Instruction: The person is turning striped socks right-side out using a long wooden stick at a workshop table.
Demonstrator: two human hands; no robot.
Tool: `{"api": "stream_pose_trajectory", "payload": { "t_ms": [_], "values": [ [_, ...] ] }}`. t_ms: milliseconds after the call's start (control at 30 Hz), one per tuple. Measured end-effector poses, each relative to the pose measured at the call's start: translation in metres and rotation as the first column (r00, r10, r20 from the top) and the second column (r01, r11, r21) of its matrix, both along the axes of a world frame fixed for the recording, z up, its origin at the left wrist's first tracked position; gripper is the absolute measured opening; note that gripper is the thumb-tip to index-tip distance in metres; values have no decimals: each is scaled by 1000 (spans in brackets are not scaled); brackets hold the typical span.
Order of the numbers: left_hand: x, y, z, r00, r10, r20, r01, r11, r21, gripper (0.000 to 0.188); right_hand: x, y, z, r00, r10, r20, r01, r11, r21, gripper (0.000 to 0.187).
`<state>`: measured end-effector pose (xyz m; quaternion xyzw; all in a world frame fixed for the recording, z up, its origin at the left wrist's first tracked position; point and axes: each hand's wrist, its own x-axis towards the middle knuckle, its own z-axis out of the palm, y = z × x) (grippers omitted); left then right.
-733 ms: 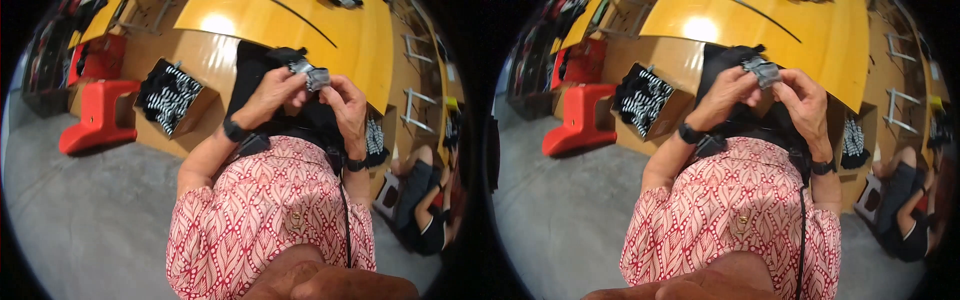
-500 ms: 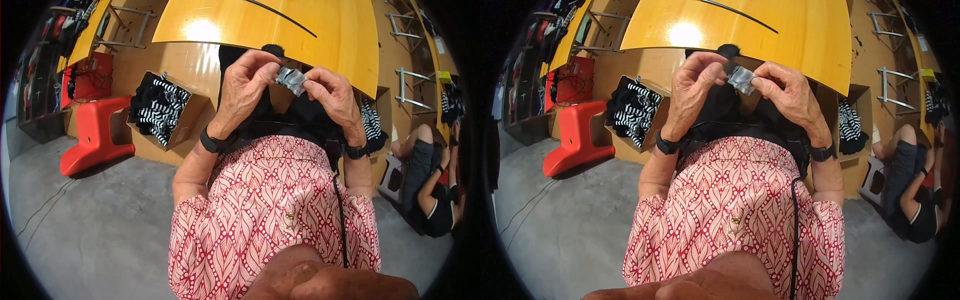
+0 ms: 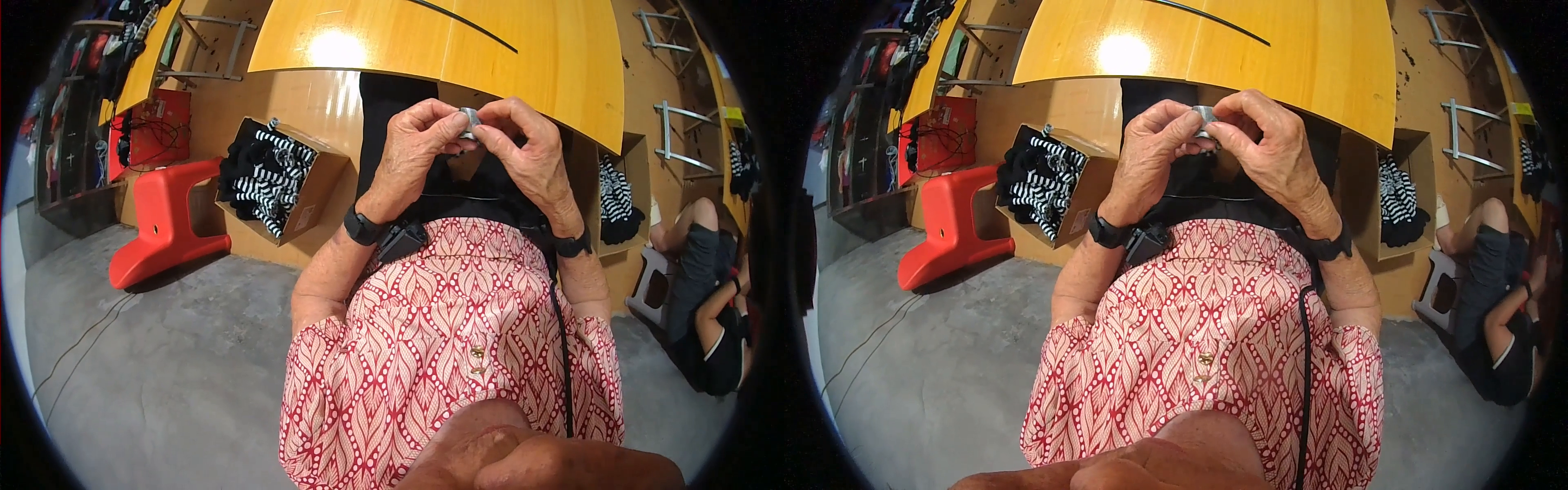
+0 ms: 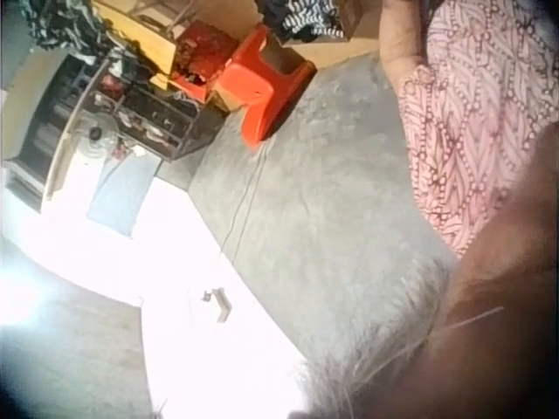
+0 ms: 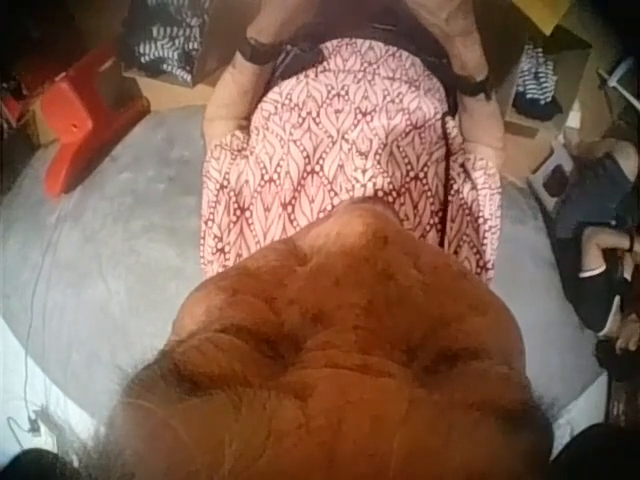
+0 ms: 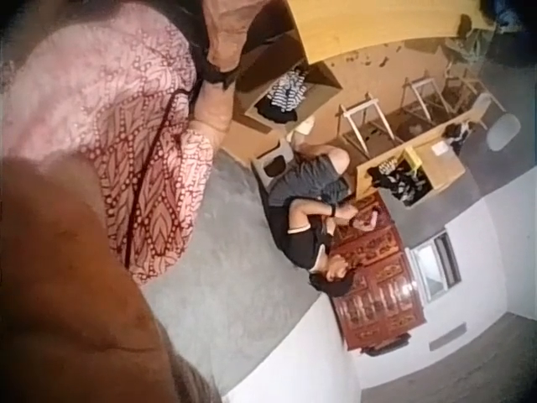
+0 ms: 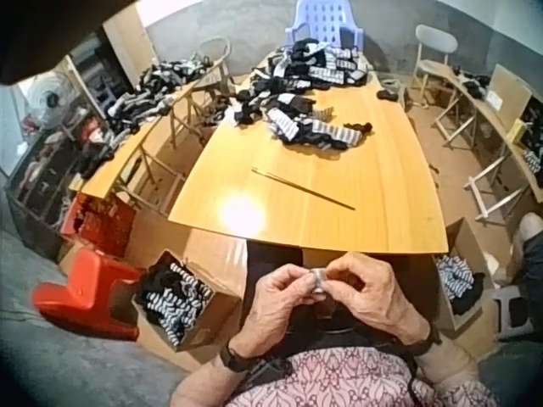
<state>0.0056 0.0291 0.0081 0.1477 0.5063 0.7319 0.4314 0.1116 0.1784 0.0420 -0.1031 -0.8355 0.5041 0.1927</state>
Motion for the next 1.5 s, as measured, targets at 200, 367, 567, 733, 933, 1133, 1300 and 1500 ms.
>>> {"api": "stream_pose_trajectory", "payload": {
  "t_ms": [200, 367, 567, 733, 933, 1133, 1300, 1500],
  "values": [
    [1, -1, 0, 993, 12, 117, -15, 999, 29, 22, 1, -4, -8, 998, -17, 67, 29, 984, -177, 13],
    [1, -4, -4, 996, -31, 88, 30, 1000, 9, 22, 3, -1, -16, 997, 12, 81, 12, 959, -283, 14],
    [6, -1, -1, 897, 19, -441, -71, 992, -103, 13, 2, -9, -8, 995, 40, 91, -12, 955, -295, 15],
    [2, 2, 4, 670, -63, -740, -120, 974, -191, 13, 0, -2, -17, 992, 42, 117, 4, 930, -368, 15],
    [-8, 2, 0, 822, -203, -531, 104, 972, -211, 13, -2, 14, -25, 973, 10, 231, 45, 972, -230, 13],
    [-4, 12, -11, 934, -120, -336, 67, 984, -166, 20, -3, 6, -45, 990, -21, 138, 70, 931, -359, 13],
    [-6, 10, -15, 935, -69, -349, 19, 989, -146, 20, -7, 0, -38, 987, -24, 158, 80, 930, -359, 12],
    [-1, 12, -10, 661, -106, -743, -159, 948, -277, 15, -6, 0, -39, 987, -68, 144, 129, 875, -466, 11]
  ]
}}
